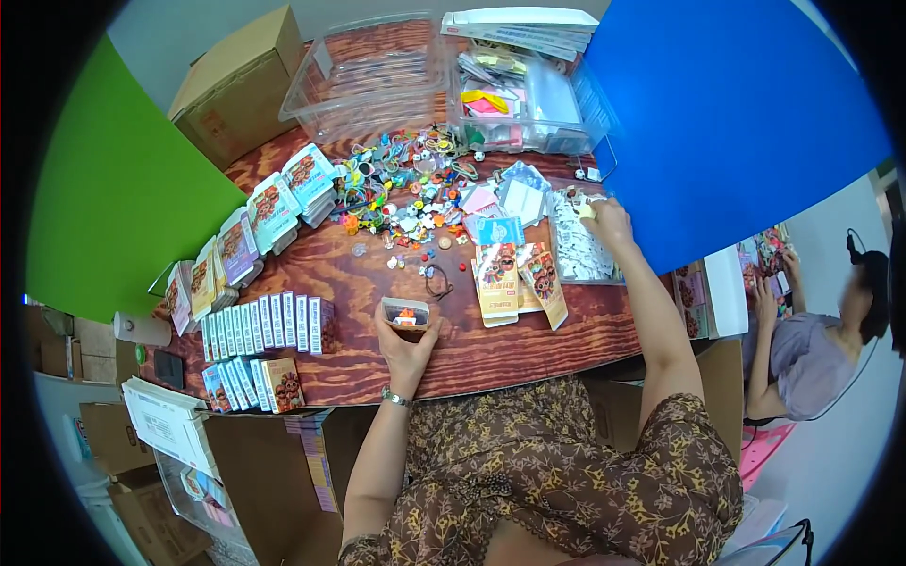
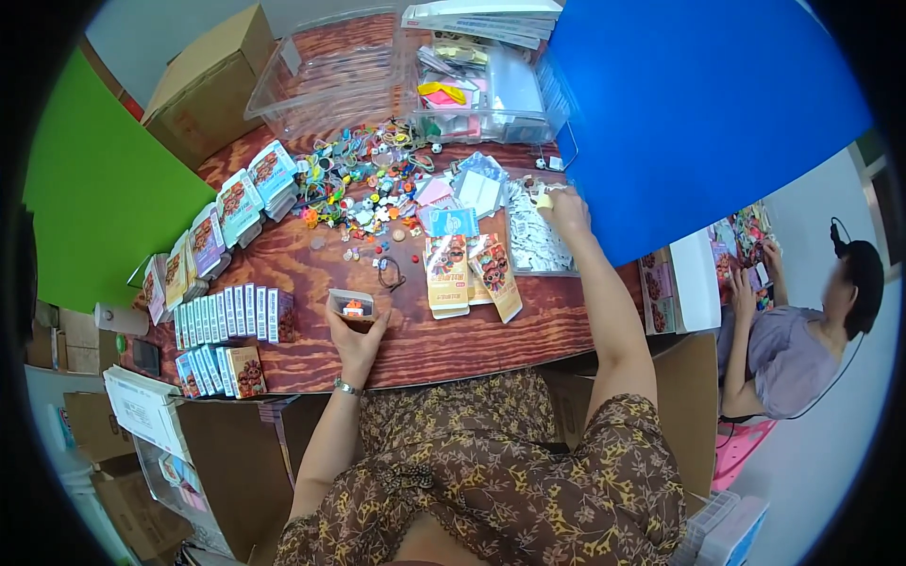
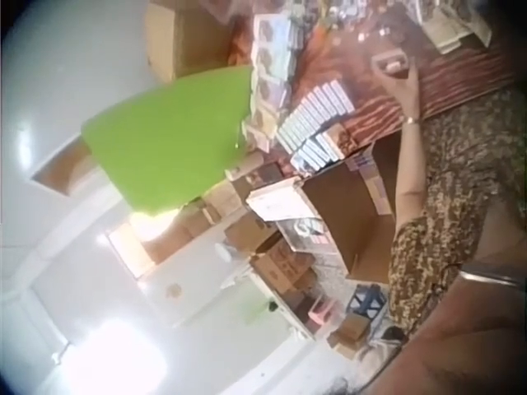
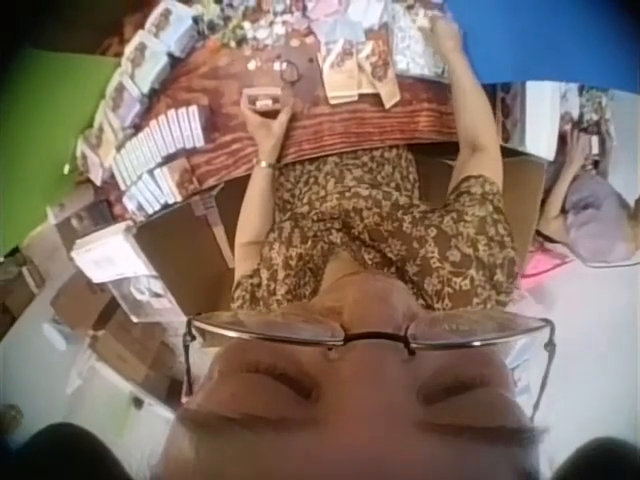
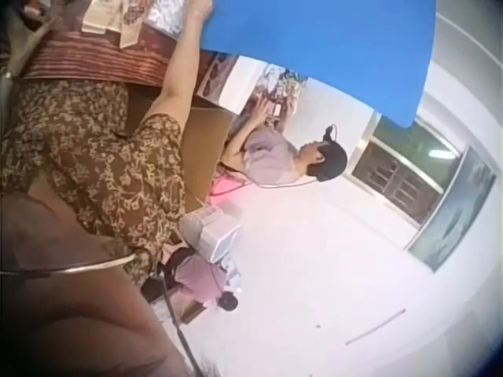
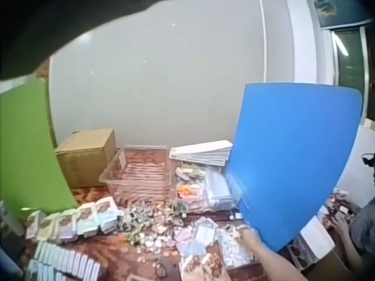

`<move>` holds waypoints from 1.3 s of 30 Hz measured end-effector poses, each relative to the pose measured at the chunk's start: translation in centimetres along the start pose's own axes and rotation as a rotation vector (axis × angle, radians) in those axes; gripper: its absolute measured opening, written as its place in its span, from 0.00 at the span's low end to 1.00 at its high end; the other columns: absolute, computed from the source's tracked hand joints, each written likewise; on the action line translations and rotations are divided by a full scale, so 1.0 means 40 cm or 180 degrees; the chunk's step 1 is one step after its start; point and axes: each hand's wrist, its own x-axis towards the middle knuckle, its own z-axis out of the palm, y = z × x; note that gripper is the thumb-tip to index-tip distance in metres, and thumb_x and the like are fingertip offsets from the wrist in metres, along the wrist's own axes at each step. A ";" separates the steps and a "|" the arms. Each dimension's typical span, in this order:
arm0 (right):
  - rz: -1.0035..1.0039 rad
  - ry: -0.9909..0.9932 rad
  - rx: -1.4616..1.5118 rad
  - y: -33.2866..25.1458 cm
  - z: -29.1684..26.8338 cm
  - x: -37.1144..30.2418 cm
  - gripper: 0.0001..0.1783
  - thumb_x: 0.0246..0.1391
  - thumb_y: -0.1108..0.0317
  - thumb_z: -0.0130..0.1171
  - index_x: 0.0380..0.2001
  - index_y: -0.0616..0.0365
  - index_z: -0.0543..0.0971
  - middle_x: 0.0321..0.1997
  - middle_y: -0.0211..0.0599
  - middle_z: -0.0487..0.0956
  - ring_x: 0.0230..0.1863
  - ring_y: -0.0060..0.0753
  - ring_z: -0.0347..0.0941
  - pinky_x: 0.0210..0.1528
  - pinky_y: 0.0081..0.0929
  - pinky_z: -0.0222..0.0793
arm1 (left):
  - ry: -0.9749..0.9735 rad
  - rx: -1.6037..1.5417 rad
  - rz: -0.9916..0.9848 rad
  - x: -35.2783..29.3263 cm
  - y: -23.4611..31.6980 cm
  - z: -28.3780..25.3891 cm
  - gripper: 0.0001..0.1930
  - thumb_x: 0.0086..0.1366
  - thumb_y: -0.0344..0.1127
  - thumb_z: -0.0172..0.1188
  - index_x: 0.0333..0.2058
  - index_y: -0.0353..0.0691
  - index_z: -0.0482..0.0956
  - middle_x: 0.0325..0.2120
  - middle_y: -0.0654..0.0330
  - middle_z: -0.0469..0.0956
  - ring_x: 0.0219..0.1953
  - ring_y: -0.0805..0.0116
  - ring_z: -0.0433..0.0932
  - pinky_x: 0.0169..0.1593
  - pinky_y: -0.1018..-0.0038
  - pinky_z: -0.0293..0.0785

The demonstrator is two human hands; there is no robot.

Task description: Packaging small toy figurines into small cardboard boxes and applying stickers.

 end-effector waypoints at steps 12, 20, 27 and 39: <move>-0.0169 0.0192 0.0541 0.026 -0.028 0.002 0.10 0.57 0.62 0.64 0.32 0.59 0.81 0.26 0.45 0.82 0.28 0.48 0.79 0.32 0.42 0.71 | -0.0048 -0.0130 -0.0156 0.003 -0.005 0.003 0.46 0.49 0.36 0.80 0.61 0.32 0.60 0.46 0.52 0.73 0.45 0.62 0.76 0.49 0.66 0.75; -0.0224 -0.0711 0.1161 0.002 -0.073 -0.006 0.12 0.56 0.62 0.65 0.39 0.57 0.83 0.29 0.44 0.83 0.29 0.39 0.80 0.33 0.35 0.72 | -0.0045 -0.0092 -0.0106 0.000 -0.010 -0.001 0.46 0.49 0.36 0.80 0.61 0.33 0.60 0.46 0.52 0.73 0.45 0.62 0.76 0.49 0.66 0.75; -0.0754 -0.1010 0.0731 -0.037 -0.019 -0.038 0.25 0.51 0.64 0.69 0.52 0.57 0.78 0.31 0.44 0.84 0.33 0.39 0.82 0.38 0.37 0.75 | -0.0077 -0.0110 -0.0103 0.002 -0.002 0.002 0.46 0.50 0.37 0.80 0.61 0.33 0.60 0.46 0.53 0.73 0.45 0.62 0.76 0.49 0.67 0.75; 0.0004 -0.0933 0.0113 -0.119 0.018 -0.071 0.16 0.50 0.63 0.68 0.43 0.52 0.81 0.49 0.45 0.81 0.51 0.49 0.78 0.50 0.46 0.73 | -0.0119 -0.0039 -0.0070 0.002 0.020 -0.005 0.45 0.53 0.36 0.78 0.63 0.32 0.58 0.47 0.56 0.72 0.46 0.67 0.74 0.51 0.69 0.74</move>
